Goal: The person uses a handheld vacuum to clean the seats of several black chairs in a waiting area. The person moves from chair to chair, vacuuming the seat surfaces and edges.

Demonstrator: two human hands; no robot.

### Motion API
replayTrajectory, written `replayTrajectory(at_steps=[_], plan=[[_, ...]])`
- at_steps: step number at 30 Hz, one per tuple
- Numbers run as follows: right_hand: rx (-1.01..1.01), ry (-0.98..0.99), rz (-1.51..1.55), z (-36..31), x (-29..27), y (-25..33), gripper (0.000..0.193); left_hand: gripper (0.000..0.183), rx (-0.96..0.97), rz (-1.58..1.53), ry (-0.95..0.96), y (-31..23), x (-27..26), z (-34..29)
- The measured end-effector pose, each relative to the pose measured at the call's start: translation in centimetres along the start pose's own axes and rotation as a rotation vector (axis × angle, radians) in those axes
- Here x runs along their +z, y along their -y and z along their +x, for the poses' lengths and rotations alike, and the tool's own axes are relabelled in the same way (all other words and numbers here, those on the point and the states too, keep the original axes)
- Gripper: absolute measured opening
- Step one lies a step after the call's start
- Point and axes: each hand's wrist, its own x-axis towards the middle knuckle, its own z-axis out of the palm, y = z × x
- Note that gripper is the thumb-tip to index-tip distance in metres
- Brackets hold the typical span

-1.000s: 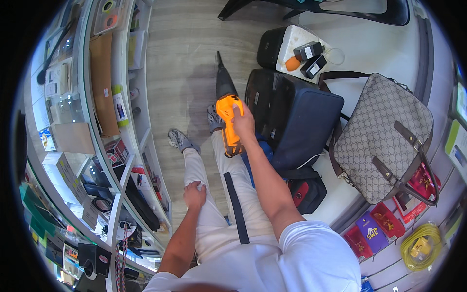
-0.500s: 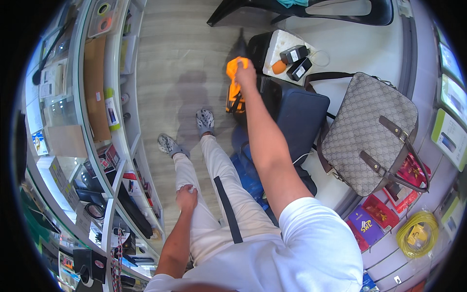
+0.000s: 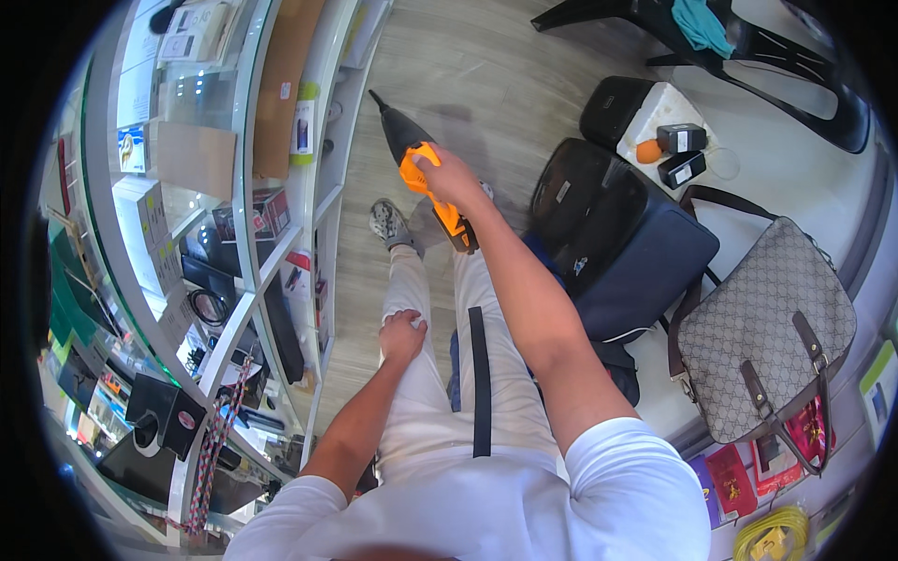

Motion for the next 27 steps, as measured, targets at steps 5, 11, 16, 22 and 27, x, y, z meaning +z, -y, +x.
replayTrajectory(at_steps=[5,11,16,22,27], plan=[[-0.102,0.003,-0.477,-0.9,3.8,-2.2,0.075,0.037,-0.017,-0.017,0.001,0.0,0.4,-0.2],[-0.101,0.192,-0.736,-4.5,7.1,-6.3,0.073,0.037,-0.059,-0.052,-0.019,-1.3,0.6,0.5],[-0.159,0.293,-0.782,-3.8,8.3,-7.7,0.073,0.037,-0.076,-0.110,-0.058,-1.8,1.0,-0.9],[-0.166,0.081,-0.658,-2.7,6.5,-8.3,0.071,0.041,-0.109,-0.260,-0.042,-0.9,2.7,-3.3],[-0.116,0.073,-0.630,-5.2,9.5,-9.0,0.073,0.047,-0.069,-0.099,0.062,-0.2,3.2,-4.5]])
